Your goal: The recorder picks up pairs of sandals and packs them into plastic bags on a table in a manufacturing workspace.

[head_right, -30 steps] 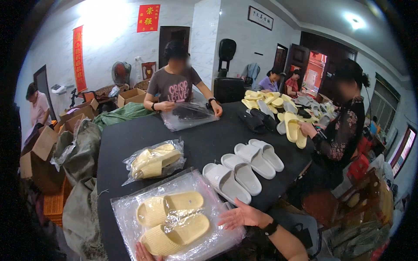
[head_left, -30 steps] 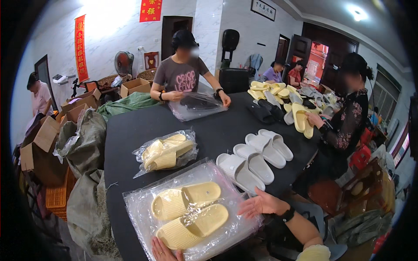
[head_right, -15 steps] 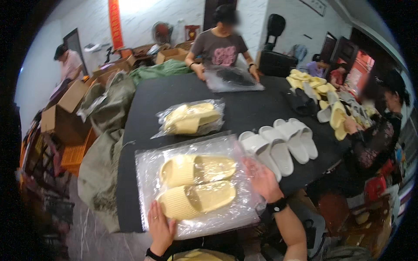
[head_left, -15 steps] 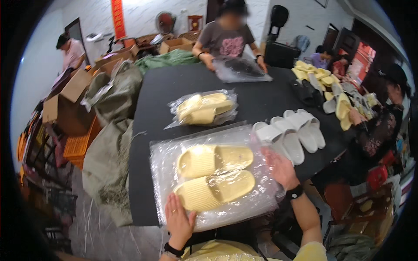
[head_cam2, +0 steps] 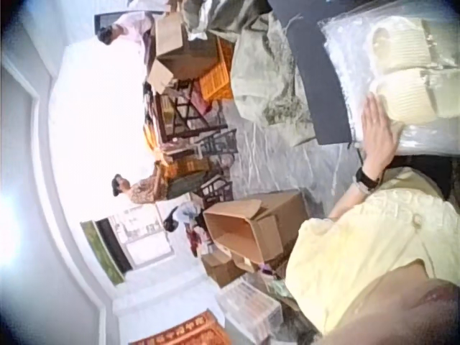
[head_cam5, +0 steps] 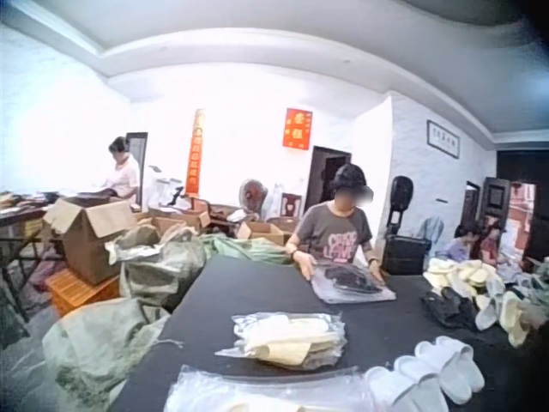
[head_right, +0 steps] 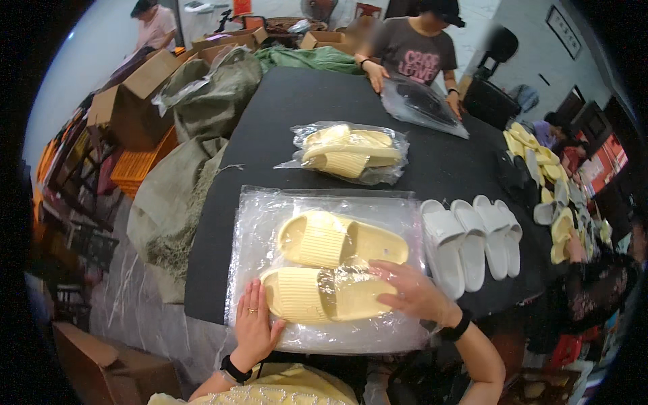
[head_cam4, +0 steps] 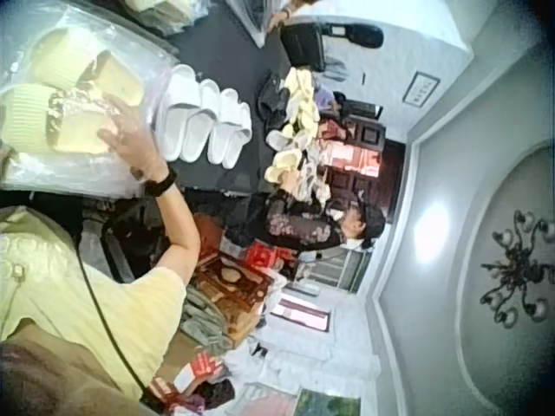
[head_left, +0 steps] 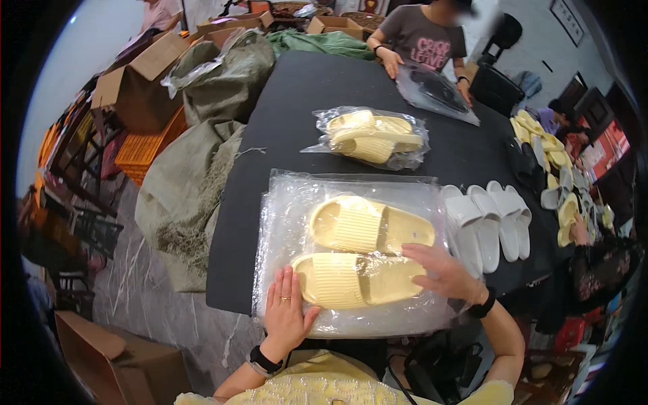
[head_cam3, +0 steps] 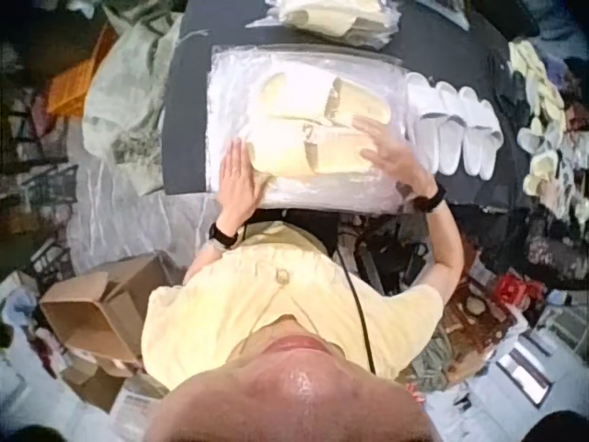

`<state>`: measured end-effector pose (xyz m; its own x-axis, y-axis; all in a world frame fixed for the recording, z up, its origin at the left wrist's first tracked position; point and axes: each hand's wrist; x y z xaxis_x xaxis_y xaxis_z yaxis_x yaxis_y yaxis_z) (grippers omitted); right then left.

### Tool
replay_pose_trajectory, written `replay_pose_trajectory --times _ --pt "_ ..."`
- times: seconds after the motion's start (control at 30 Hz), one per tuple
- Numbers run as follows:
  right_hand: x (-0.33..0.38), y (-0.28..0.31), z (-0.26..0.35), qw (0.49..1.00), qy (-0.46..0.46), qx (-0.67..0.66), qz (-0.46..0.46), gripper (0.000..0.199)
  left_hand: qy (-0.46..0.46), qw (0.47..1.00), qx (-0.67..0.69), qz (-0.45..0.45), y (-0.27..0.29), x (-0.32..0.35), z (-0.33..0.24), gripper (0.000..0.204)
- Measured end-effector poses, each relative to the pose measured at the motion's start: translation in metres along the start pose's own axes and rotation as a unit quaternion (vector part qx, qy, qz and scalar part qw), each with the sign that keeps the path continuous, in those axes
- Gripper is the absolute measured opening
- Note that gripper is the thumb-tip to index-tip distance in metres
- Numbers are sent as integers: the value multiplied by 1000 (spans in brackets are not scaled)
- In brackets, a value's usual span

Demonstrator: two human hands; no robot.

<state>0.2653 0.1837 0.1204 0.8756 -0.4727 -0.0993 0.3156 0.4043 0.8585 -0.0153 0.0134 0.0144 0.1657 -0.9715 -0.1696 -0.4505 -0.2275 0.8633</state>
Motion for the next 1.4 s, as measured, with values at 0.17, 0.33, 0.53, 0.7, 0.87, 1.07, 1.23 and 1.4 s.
replay_pose_trajectory --times 0.17,0.33,0.53,0.7,0.87,1.07,1.23,1.4 --pt "-44 -26 1 994 68 73 53 51 0 1000 14 8 -3 -1 2 76" --pt "-69 -38 -13 997 -50 -19 50 38 -2 1000 -8 21 -2 1 1 78" --pt "-57 -50 -35 994 -74 71 31 29 10 999 40 10 -6 4 2 81" --pt "20 9 -57 968 -127 218 6 23 14 999 -29 13 0 1 -5 97" --pt "105 99 -8 888 -285 265 -243 21 -20 1000 2 -16 -1 -15 -12 106" --pt "72 114 64 892 -295 49 -338 21 4 999 -47 -27 -3 0 -10 105" --pt "-44 -25 81 993 93 76 19 14 -24 978 -205 -37 8 10 1 97" --pt "-108 -84 47 990 47 27 130 25 7 988 150 45 -14 3 -1 96"
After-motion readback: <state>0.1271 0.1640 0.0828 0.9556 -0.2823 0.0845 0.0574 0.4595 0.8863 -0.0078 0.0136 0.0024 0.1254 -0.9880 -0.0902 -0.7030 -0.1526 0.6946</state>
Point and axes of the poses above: each hand's wrist, its own x-axis away from the middle knuckle, its own y-axis out of the back of the hand, z = x × y, and after that the axes turned 3 degrees about y, right-handed
